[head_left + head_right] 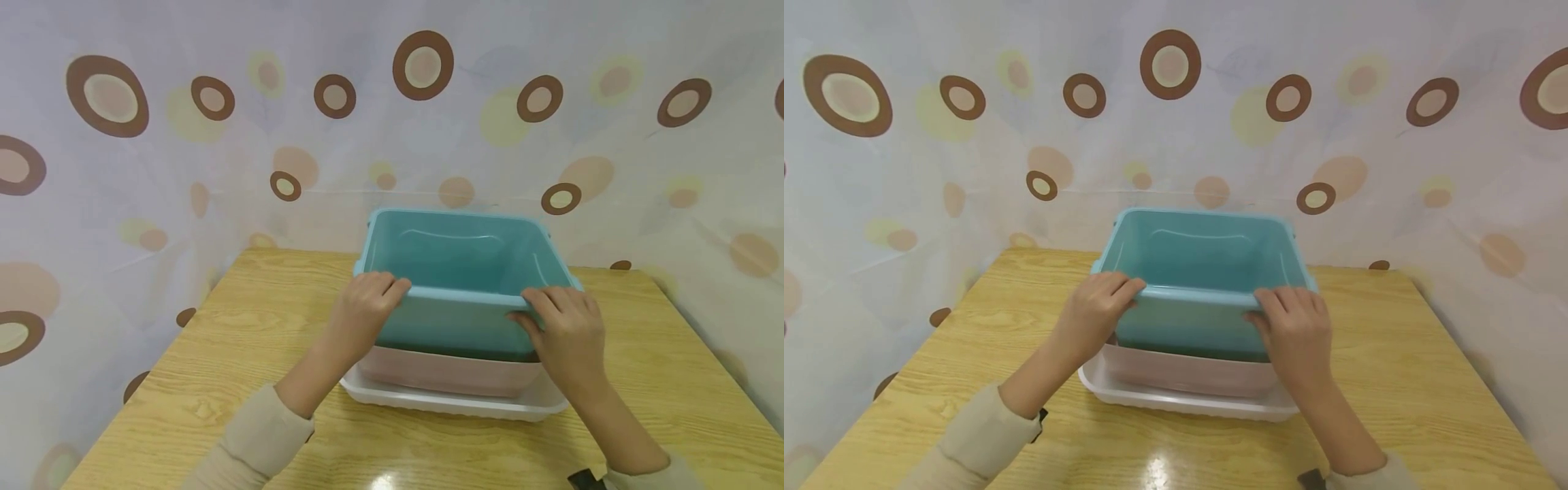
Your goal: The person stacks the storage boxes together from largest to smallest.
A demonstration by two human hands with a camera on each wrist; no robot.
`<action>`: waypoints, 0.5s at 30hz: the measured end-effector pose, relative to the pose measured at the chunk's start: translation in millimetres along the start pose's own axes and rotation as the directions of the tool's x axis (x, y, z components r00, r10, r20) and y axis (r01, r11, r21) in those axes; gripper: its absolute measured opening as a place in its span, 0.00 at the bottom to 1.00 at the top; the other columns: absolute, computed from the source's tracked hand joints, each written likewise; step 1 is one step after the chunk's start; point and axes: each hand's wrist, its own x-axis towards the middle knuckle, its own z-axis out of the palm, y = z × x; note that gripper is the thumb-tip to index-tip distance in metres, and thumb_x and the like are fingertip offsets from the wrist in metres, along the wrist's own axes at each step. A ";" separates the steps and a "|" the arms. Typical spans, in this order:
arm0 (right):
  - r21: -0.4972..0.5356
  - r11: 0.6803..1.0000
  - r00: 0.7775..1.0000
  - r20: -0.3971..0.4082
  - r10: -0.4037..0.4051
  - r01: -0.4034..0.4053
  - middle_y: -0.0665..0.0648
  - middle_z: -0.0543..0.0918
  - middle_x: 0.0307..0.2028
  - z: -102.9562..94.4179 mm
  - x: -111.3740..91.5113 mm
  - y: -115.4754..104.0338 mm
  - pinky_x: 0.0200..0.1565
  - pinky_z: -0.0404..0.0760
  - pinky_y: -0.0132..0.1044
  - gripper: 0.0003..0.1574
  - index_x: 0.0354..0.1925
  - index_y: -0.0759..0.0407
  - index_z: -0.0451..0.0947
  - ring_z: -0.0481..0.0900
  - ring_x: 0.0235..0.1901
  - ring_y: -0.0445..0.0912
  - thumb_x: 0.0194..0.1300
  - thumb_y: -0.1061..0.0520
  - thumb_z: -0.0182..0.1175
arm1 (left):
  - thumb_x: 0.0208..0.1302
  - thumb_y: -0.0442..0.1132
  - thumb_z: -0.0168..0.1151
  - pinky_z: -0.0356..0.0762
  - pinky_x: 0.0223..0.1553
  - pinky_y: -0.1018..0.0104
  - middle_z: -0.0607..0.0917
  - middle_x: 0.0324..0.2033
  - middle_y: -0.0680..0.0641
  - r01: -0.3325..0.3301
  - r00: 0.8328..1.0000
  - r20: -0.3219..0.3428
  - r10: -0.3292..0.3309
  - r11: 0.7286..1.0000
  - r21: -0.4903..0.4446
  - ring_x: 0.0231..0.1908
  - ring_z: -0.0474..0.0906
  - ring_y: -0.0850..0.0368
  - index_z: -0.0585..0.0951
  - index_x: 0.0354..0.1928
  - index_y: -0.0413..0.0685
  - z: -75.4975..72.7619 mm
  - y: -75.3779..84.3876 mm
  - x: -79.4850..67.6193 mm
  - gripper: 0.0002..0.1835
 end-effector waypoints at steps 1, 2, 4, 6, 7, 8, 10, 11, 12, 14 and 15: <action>-0.001 1.000 1.000 0.000 0.001 -0.001 0.61 0.80 0.25 0.1 -0.7 -0.1 0.36 0.72 0.52 0.30 0.31 0.64 0.78 0.75 0.28 0.57 0.57 0.38 0.48 | 0.52 0.25 0.63 0.66 0.21 0.73 0.77 0.22 0.50 0.001 1.000 -0.001 -0.001 1.000 0.001 0.18 0.68 0.60 0.79 0.34 0.43 0.2 0.2 -0.5 0.09; -0.001 1.000 1.000 0.001 0.001 -0.001 0.61 0.80 0.25 0.3 -1.5 -0.3 0.36 0.72 0.52 0.30 0.31 0.64 0.78 0.75 0.28 0.57 0.57 0.38 0.48 | 0.51 0.25 0.63 0.66 0.21 0.73 0.77 0.22 0.50 0.002 1.000 -0.002 -0.002 1.000 0.006 0.19 0.68 0.60 0.79 0.33 0.43 0.5 0.4 -1.1 0.09; -0.003 1.000 1.000 0.001 0.000 0.000 0.61 0.80 0.25 0.9 -2.8 -0.5 0.36 0.72 0.52 0.30 0.31 0.63 0.78 0.75 0.28 0.57 0.58 0.38 0.49 | 0.51 0.26 0.64 0.67 0.21 0.73 0.78 0.23 0.50 0.001 1.000 -0.001 -0.001 1.000 0.018 0.19 0.69 0.60 0.79 0.33 0.43 0.8 0.8 -2.4 0.09; -0.005 1.000 1.000 -0.002 -0.010 0.010 0.61 0.80 0.25 1.8 -4.3 -0.6 0.36 0.72 0.52 0.30 0.31 0.64 0.78 0.75 0.28 0.57 0.57 0.38 0.49 | 0.50 0.26 0.65 0.67 0.21 0.73 0.79 0.23 0.50 0.000 1.000 0.004 0.000 1.000 0.029 0.19 0.70 0.60 0.79 0.33 0.44 1.2 1.3 -4.0 0.09; -0.006 1.000 1.000 -0.007 -0.018 0.018 0.61 0.80 0.25 2.4 -5.1 -0.7 0.36 0.73 0.52 0.30 0.30 0.64 0.78 0.76 0.28 0.57 0.57 0.38 0.49 | 0.50 0.27 0.65 0.68 0.21 0.74 0.79 0.23 0.50 -0.002 1.000 0.007 0.002 0.999 0.035 0.19 0.71 0.60 0.79 0.33 0.44 1.4 1.6 -4.8 0.09; -0.006 1.000 1.000 -0.010 -0.021 0.021 0.61 0.80 0.25 2.9 -5.9 -0.7 0.36 0.73 0.52 0.30 0.30 0.64 0.78 0.76 0.27 0.57 0.57 0.38 0.49 | 0.50 0.27 0.66 0.68 0.22 0.74 0.79 0.23 0.50 -0.004 1.000 0.010 0.004 0.999 0.039 0.20 0.71 0.60 0.79 0.33 0.44 1.6 1.9 -5.7 0.09; -0.012 0.999 0.999 -0.022 -0.037 0.037 0.61 0.80 0.24 4.1 -7.7 -0.4 0.35 0.73 0.51 0.30 0.30 0.64 0.78 0.75 0.27 0.57 0.57 0.38 0.49 | 0.50 0.28 0.66 0.69 0.22 0.74 0.79 0.24 0.50 -0.006 1.000 0.015 0.006 0.999 0.043 0.20 0.72 0.59 0.79 0.34 0.44 2.1 2.6 -7.5 0.09; -0.015 0.999 0.999 -0.027 -0.044 0.044 0.61 0.80 0.24 4.8 -8.6 -0.2 0.34 0.72 0.51 0.30 0.30 0.64 0.78 0.75 0.27 0.58 0.56 0.38 0.49 | 0.50 0.28 0.67 0.70 0.23 0.73 0.79 0.24 0.50 -0.005 1.000 0.017 0.005 0.999 0.040 0.21 0.72 0.59 0.79 0.34 0.44 2.0 3.0 -8.3 0.09; -0.017 0.999 0.998 -0.032 -0.051 0.050 0.61 0.80 0.24 5.5 -9.4 -0.1 0.34 0.73 0.51 0.29 0.30 0.64 0.78 0.75 0.26 0.58 0.56 0.39 0.49 | 0.49 0.29 0.67 0.70 0.24 0.73 0.80 0.25 0.50 -0.005 1.000 0.019 0.004 0.999 0.038 0.21 0.73 0.59 0.79 0.34 0.43 2.3 3.3 -9.1 0.09; -0.018 0.999 0.998 -0.035 -0.051 0.050 0.61 0.80 0.24 6.3 -10.8 0.2 0.34 0.73 0.51 0.29 0.30 0.64 0.78 0.76 0.27 0.58 0.55 0.39 0.50 | 0.49 0.29 0.68 0.71 0.24 0.73 0.80 0.25 0.50 -0.002 1.000 0.020 0.001 0.999 0.039 0.22 0.74 0.59 0.79 0.34 0.43 3.1 3.8 -10.5 0.10; -0.019 0.998 0.998 -0.039 -0.056 0.055 0.62 0.80 0.24 6.8 -11.4 0.3 0.34 0.73 0.51 0.29 0.30 0.65 0.78 0.76 0.26 0.58 0.55 0.39 0.50 | 0.49 0.29 0.68 0.71 0.25 0.73 0.80 0.25 0.50 0.000 1.000 0.020 -0.001 0.999 0.039 0.22 0.74 0.59 0.79 0.34 0.43 3.3 4.1 -11.2 0.10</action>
